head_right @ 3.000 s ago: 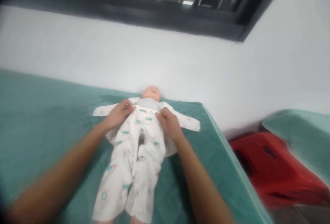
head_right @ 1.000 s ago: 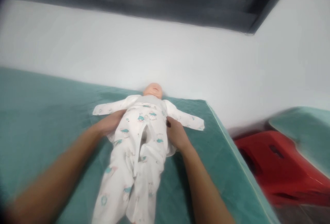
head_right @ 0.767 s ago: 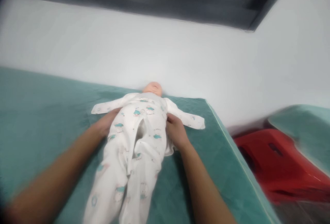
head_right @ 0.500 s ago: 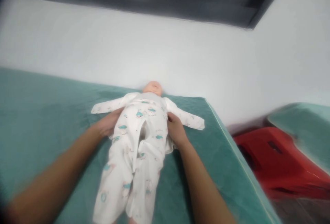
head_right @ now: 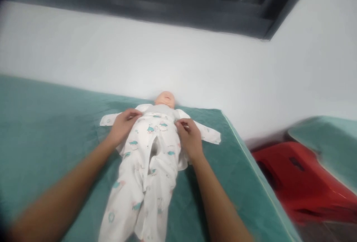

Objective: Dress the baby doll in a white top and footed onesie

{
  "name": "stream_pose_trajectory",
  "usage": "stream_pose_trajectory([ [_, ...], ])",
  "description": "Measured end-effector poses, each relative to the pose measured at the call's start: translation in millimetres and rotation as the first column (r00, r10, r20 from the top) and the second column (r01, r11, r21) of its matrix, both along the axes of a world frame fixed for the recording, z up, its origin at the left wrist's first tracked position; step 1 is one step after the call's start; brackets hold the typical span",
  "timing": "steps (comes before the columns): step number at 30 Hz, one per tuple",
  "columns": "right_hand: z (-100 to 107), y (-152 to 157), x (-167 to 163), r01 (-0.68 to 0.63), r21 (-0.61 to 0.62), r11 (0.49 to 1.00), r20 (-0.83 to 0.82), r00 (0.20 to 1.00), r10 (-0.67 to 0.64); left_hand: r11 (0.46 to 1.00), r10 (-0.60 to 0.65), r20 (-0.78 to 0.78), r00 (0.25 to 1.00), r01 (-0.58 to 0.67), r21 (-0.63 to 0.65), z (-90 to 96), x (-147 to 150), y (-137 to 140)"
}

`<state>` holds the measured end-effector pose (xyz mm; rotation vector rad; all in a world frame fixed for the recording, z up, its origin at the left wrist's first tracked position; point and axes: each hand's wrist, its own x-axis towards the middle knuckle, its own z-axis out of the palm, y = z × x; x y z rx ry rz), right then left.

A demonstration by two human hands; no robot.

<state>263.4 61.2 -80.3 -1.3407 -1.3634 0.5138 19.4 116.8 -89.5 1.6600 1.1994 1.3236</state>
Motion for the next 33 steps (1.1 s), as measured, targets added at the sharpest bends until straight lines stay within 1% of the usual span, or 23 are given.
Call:
stream_pose_trajectory([
  [4, 12, 14, -8, -0.11, -0.032, 0.993, -0.006, 0.994, 0.11, 0.981, -0.173, -0.033, 0.984, 0.175, 0.08, 6.2, 1, 3],
  [8, 16, 27, -7, -0.217, -0.055, 0.975, 0.071, 0.973, 0.221, 0.955, -0.256, -0.099, 0.962, 0.267, 0.132, 8.7, -2, 6],
  [10, 15, 30, -4, -0.254, -0.067, 0.965, 0.133, 0.956, 0.261, 0.948, -0.284, -0.107, 0.953, 0.296, 0.114, 9.6, -2, 8],
  [13, 15, 32, 0, -0.308, -0.074, 0.948, 0.236, 0.919, 0.317, 0.945, -0.322, -0.065, 0.944, 0.325, 0.04, 11.5, -2, 10],
  [15, 15, 34, 2, -0.363, -0.076, 0.929, 0.286, 0.884, 0.369, 0.94, -0.34, -0.052, 0.939, 0.34, -0.013, 12.7, -1, 12],
  [18, 18, 39, 4, -0.418, -0.084, 0.904, 0.33, 0.845, 0.421, 0.949, -0.314, -0.091, 0.945, 0.31, -0.048, 14.1, 3, 18],
  [20, 20, 45, 3, -0.366, -0.114, 0.924, 0.362, 0.851, 0.382, 0.968, -0.251, -0.145, 0.957, 0.249, -0.034, 15.4, 6, 25],
  [23, 18, 59, 0, -0.183, -0.159, 0.97, 0.389, 0.891, 0.232, 0.982, -0.189, -0.227, 0.955, 0.188, -0.029, 17.7, 14, 38],
  [26, 11, 70, -5, -0.044, -0.166, 0.985, 0.361, 0.927, 0.102, 0.986, -0.162, -0.261, 0.952, 0.144, -0.085, 17.7, 21, 47],
  [28, 5, 72, -7, 0.02, -0.161, 0.987, 0.311, 0.95, 0.031, 0.99, -0.125, -0.231, 0.965, 0.104, -0.1, 15.3, 23, 48],
  [30, 0, 71, -7, 0.049, -0.139, 0.989, 0.24, 0.971, -0.014, 0.995, -0.081, -0.189, 0.979, 0.067, -0.08, 11.7, 24, 45],
  [33, -6, 65, -4, 0.015, -0.065, 0.998, 0.148, 0.989, -0.005, 0.999, -0.046, -0.202, 0.978, 0.05, 0.016, 6.6, 22, 42],
])
